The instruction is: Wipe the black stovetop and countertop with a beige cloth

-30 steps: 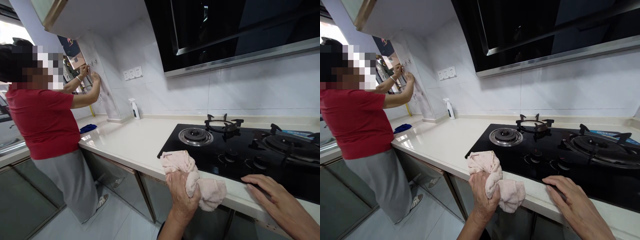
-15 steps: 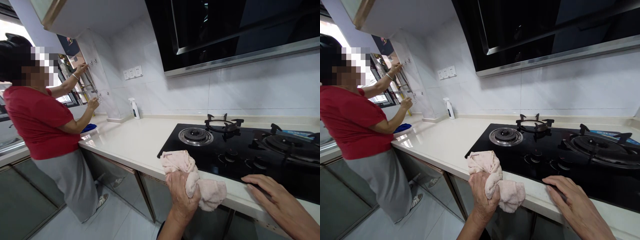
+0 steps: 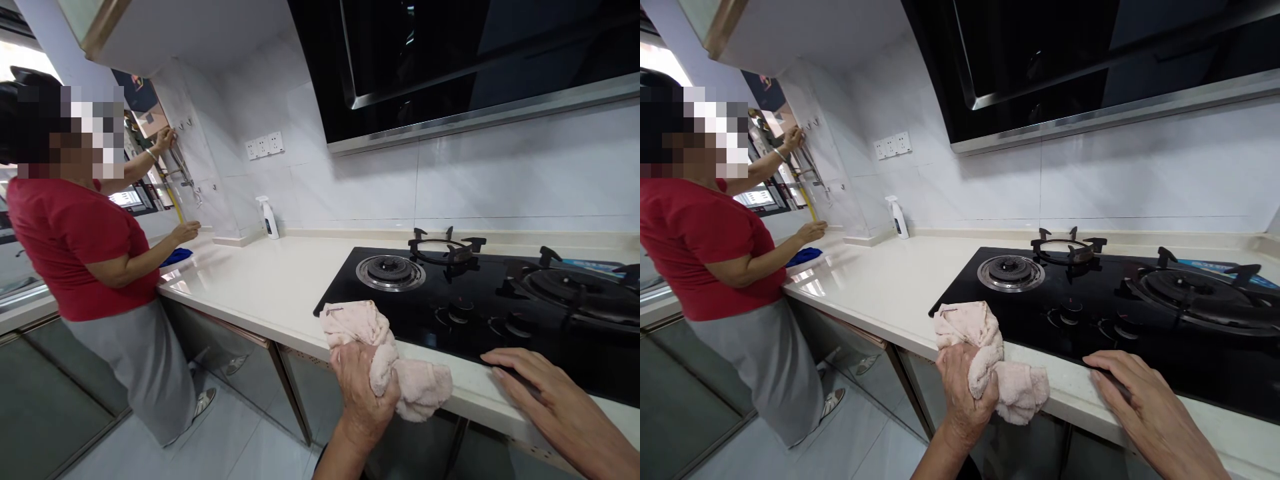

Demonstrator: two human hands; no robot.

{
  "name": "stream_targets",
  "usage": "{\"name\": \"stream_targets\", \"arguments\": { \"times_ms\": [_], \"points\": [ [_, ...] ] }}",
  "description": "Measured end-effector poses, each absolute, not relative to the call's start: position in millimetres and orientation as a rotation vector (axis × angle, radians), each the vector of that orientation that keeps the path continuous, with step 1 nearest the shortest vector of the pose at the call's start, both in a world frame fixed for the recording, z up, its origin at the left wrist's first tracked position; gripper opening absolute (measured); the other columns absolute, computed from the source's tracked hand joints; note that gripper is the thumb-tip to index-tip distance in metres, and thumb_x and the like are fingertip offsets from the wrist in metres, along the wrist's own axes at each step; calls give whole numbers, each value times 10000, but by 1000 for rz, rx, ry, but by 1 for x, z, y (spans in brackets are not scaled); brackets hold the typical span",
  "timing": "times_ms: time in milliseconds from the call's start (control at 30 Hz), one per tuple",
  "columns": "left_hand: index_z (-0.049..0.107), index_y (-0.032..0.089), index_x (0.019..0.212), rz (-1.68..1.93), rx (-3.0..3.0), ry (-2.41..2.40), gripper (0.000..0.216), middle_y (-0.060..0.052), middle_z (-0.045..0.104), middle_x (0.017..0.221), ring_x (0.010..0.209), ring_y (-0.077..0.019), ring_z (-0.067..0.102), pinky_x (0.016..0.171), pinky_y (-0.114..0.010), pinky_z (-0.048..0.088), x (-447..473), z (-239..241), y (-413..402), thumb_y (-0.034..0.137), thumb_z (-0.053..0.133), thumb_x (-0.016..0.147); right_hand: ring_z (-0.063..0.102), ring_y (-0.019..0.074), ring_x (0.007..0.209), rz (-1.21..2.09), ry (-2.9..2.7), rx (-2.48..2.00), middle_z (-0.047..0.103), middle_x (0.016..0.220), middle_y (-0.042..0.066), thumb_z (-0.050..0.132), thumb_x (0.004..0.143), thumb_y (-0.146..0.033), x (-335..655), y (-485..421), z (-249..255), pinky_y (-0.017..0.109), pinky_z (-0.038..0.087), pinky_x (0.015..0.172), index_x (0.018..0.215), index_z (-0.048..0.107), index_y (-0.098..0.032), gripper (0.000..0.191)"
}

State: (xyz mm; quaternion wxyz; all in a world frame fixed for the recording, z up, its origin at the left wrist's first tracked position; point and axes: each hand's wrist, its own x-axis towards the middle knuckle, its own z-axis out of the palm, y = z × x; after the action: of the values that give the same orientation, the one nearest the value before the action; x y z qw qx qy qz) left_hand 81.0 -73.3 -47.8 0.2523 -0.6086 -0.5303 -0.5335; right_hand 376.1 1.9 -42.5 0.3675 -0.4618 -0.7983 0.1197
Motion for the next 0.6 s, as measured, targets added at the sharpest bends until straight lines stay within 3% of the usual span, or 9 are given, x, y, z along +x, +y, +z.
{"name": "stream_targets", "arguments": {
  "times_ms": [600],
  "points": [
    [622,225,1104,-1268,-1828,-1354,229,-60,677,988,966,-252,634,922,-451,459,21,-46,-76,339,542,922,656,289,1135,351,-2041,-1209,716,1221,54,488,964,-641,371,-5,-31,470,554,946,1063,723,-338,396]
  ]
}}
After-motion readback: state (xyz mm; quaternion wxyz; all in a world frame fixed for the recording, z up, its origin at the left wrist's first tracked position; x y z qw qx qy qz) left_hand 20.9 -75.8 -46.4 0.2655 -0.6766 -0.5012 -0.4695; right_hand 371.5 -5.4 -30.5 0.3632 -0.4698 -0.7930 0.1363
